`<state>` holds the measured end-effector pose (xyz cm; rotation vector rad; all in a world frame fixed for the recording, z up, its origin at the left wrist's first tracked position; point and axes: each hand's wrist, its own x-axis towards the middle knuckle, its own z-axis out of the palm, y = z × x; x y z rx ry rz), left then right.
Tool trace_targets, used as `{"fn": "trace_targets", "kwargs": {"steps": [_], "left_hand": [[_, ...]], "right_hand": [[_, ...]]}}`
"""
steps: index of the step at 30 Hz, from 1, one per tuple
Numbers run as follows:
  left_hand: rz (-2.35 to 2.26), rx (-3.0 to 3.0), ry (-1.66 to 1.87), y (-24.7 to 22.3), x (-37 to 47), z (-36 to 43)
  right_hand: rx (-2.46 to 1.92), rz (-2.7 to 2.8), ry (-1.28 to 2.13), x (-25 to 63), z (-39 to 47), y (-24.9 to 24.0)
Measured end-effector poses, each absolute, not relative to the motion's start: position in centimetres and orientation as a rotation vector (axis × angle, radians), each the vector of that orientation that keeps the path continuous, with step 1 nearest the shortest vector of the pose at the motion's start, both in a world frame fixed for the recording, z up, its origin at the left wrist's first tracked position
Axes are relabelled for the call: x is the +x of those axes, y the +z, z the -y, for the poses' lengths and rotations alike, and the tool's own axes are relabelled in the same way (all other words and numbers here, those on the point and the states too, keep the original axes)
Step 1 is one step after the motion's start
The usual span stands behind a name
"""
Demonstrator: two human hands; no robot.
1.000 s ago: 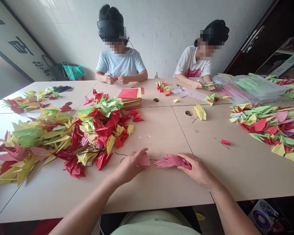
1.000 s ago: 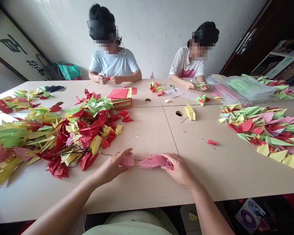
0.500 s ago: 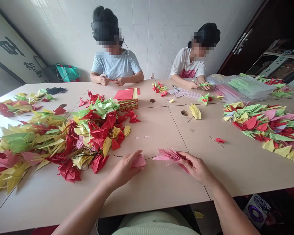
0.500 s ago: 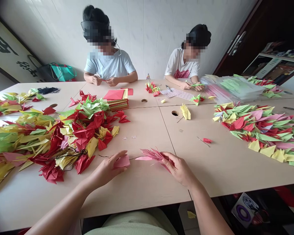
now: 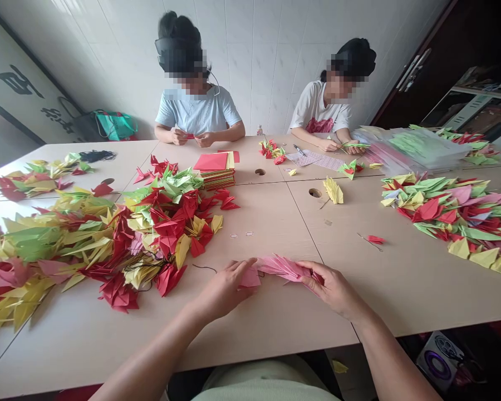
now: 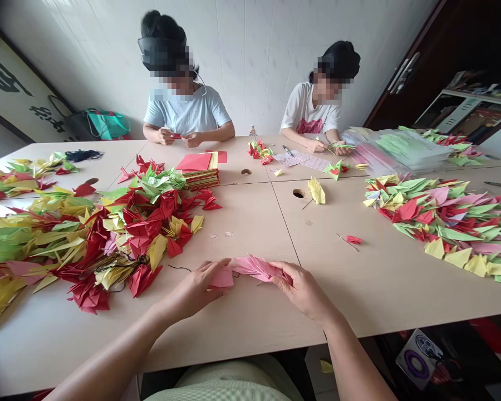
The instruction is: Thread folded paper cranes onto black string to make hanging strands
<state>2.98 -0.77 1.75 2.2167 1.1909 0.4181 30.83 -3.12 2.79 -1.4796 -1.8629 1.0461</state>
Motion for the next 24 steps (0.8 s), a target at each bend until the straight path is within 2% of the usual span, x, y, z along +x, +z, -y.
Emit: {"fn": "trace_targets", "kwargs": {"steps": [7, 15, 24], "left_hand": [[-1.116, 2.327, 0.430, 0.9, 3.5, -0.8], [-0.968, 2.300, 0.288, 2.1, 5.0, -1.6], [-1.082, 2.317, 0.423, 1.4, 2.9, -0.6]], "right_hand": [[-1.446, 2.022, 0.811, 31.6, 2.7, 0.6], [-1.423, 2.121, 0.782, 31.6, 2.5, 0.1], [-1.824, 2.159, 0.629, 34.6, 4.8, 0.4]]}}
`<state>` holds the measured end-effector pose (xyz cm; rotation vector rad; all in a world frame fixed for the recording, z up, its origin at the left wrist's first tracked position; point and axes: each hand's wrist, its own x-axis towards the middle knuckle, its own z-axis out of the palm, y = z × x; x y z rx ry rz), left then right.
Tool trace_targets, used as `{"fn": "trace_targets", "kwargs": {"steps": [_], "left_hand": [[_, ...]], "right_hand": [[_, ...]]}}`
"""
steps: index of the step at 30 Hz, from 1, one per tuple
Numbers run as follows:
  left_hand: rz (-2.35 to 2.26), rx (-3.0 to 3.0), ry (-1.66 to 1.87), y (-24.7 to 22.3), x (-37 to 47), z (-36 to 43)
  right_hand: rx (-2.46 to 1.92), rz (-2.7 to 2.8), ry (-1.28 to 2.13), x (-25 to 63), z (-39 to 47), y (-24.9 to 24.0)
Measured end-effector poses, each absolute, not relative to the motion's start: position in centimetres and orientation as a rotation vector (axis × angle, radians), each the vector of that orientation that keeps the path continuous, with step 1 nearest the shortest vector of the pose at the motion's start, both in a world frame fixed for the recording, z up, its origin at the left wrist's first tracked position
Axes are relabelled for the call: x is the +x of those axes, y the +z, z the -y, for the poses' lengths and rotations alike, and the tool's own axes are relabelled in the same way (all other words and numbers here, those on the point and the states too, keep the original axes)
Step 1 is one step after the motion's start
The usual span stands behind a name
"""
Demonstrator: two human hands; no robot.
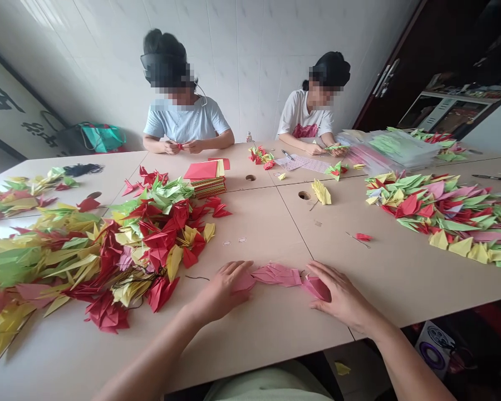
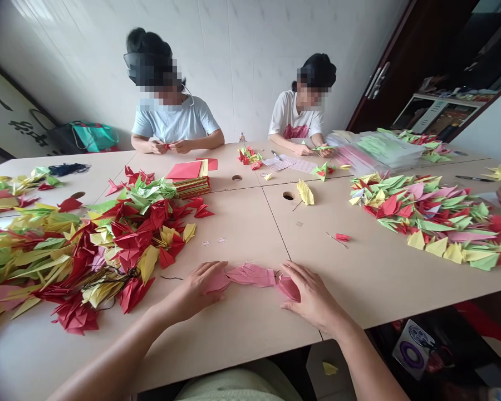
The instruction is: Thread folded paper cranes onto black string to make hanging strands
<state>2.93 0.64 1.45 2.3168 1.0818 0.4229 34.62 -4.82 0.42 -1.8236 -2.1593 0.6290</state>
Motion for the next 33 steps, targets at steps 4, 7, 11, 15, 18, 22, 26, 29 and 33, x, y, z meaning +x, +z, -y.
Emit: {"fn": "trace_targets", "kwargs": {"steps": [4, 7, 11, 15, 18, 22, 26, 29, 33], "left_hand": [[-1.119, 2.298, 0.429, 1.1, 1.2, 0.2], [-1.139, 2.275, 0.485, 1.6, 0.8, 0.7], [-1.194, 2.102, 0.641, 3.7, 1.8, 1.6], [-0.980, 1.689, 0.722, 5.7, 4.7, 3.8], [-0.779, 1.309, 0.833, 6.0, 6.7, 5.1], [-0.909, 0.865, 1.047, 5.7, 6.5, 5.2], [-0.951, 0.548, 1.062, 5.6, 3.7, 4.6], [-1.023, 0.454, 1.144, 5.0, 1.4, 4.4], [-1.178, 0.428, 1.243, 3.4, -1.3, 5.0]], "right_hand": [[-1.869, 2.096, 0.666, 35.5, 5.8, 0.7], [-1.860, 1.976, 0.808, 35.6, 6.2, 2.3], [-1.796, 1.852, 0.907, 33.9, 6.1, 5.2], [-1.497, 1.874, 0.905, 29.0, 5.3, 6.7], [-1.288, 1.998, 0.714, 25.0, 5.0, 6.3], [-1.122, 2.110, 0.643, 22.8, 4.8, 5.3], [-1.221, 2.096, 0.531, 23.8, 3.3, 3.9], [-1.301, 2.211, 0.319, 24.3, 2.0, 2.2], [-1.360, 2.371, 0.441, 24.6, 2.3, 1.3]]}}
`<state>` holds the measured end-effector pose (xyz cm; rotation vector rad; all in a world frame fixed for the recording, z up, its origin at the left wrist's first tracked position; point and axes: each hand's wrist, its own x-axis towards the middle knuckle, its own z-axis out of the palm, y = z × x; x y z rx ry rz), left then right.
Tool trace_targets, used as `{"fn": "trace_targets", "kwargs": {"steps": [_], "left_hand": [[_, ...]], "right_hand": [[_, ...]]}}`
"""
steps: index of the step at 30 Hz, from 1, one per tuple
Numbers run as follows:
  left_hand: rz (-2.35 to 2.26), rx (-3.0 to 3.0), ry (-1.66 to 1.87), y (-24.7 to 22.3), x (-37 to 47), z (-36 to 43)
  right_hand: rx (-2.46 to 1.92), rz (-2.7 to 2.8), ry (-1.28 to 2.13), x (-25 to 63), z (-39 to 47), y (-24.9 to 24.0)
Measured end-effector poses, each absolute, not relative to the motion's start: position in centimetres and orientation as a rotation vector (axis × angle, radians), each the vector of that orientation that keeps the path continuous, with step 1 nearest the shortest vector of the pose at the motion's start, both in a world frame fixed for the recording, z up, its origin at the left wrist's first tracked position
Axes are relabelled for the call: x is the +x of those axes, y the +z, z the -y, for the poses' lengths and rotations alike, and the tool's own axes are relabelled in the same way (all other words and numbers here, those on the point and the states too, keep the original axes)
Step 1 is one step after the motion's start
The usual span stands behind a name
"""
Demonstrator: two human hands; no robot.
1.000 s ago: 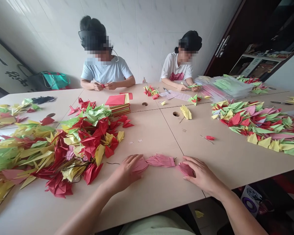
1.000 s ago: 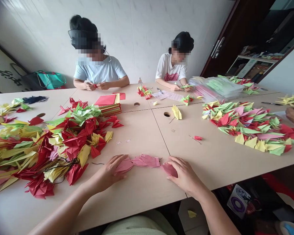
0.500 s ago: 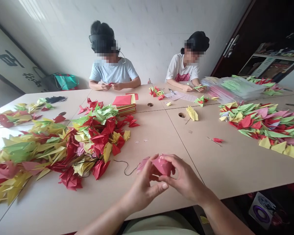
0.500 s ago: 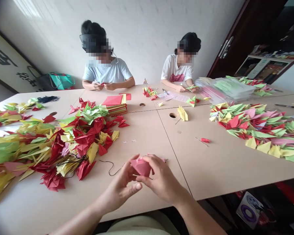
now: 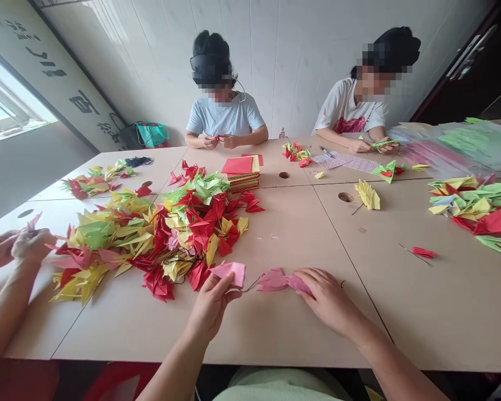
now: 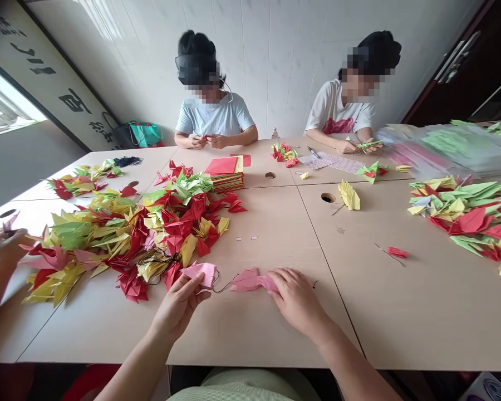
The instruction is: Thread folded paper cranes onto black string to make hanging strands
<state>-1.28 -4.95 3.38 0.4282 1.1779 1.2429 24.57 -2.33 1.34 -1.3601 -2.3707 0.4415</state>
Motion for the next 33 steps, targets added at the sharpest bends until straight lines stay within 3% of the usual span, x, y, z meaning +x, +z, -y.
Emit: {"fn": "trace_targets", "kwargs": {"steps": [9, 18, 25, 33], "left_hand": [[-1.207, 0.431, 1.214, 1.4, -2.8, 6.0], [-1.167, 0.343, 1.269, 2.8, -2.9, 6.4], [-1.207, 0.453, 1.230, 3.0, -2.8, 6.8], [-1.146, 0.891, 0.944, 5.2, -0.7, 4.4]], "right_hand": [[-1.197, 2.455, 0.398, 21.1, 2.2, 4.2], [-1.008, 2.762, 0.386, 14.2, -0.2, 1.2], [-1.107, 2.541, 0.497, 15.2, -0.2, 2.0], [-1.113, 2.291, 0.692, 16.4, -0.8, 4.4]]}}
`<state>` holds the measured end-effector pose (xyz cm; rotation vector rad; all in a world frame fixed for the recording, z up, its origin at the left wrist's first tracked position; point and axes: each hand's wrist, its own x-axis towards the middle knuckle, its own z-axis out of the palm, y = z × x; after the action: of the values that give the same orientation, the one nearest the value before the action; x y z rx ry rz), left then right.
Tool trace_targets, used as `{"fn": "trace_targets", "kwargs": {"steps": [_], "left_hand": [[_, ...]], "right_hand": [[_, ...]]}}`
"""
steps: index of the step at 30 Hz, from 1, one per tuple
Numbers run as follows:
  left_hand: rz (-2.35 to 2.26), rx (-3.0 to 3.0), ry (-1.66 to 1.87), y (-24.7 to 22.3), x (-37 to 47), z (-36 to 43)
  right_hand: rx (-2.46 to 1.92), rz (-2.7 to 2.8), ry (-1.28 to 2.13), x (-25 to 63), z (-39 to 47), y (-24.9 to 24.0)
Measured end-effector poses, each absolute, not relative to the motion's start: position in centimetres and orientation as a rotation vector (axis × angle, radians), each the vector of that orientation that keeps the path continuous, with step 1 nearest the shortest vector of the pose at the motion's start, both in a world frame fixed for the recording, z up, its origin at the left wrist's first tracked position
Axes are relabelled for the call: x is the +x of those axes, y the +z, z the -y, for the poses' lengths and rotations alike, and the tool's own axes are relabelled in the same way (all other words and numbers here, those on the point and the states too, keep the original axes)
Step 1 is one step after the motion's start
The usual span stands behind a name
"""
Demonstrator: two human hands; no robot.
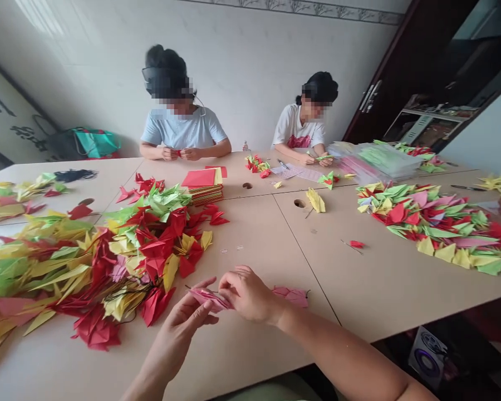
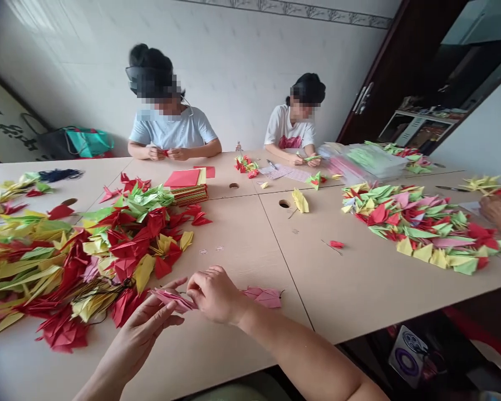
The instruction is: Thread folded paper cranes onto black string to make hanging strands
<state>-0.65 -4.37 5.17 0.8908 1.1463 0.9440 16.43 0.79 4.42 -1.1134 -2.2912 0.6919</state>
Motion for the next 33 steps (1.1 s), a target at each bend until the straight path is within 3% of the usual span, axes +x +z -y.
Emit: {"fn": "trace_targets", "kwargs": {"steps": [4, 10, 13, 16, 21, 26, 33], "left_hand": [[-1.093, 1.008, 0.751, 6.0, -0.3, 2.8], [-1.058, 0.906, 0.806, 6.8, 0.4, 1.6], [-0.986, 0.837, 0.819, 7.4, 0.8, 0.8], [-0.960, 0.788, 0.865, 8.1, 1.1, 0.0], [-0.907, 0.731, 0.904, 9.6, 2.2, -1.3], [-0.820, 0.807, 0.903, 11.0, 3.6, -2.6], [-0.678, 0.760, 0.874, 12.3, 4.6, -4.3]], "right_hand": [[-1.119, 2.137, 0.957, 17.3, -0.9, 4.9], [-1.106, 1.789, 1.422, 18.8, -1.2, 5.3], [-1.184, 1.893, 1.150, 21.6, -2.2, 5.4], [-1.647, 1.962, 0.522, 27.2, -3.7, 4.5], [-2.206, 1.719, 0.122, 38.6, -4.8, 2.0], [-2.514, 1.684, 0.026, 43.7, -4.8, 1.0], [-2.692, 1.853, 0.271, 45.1, -7.6, 2.6]]}}
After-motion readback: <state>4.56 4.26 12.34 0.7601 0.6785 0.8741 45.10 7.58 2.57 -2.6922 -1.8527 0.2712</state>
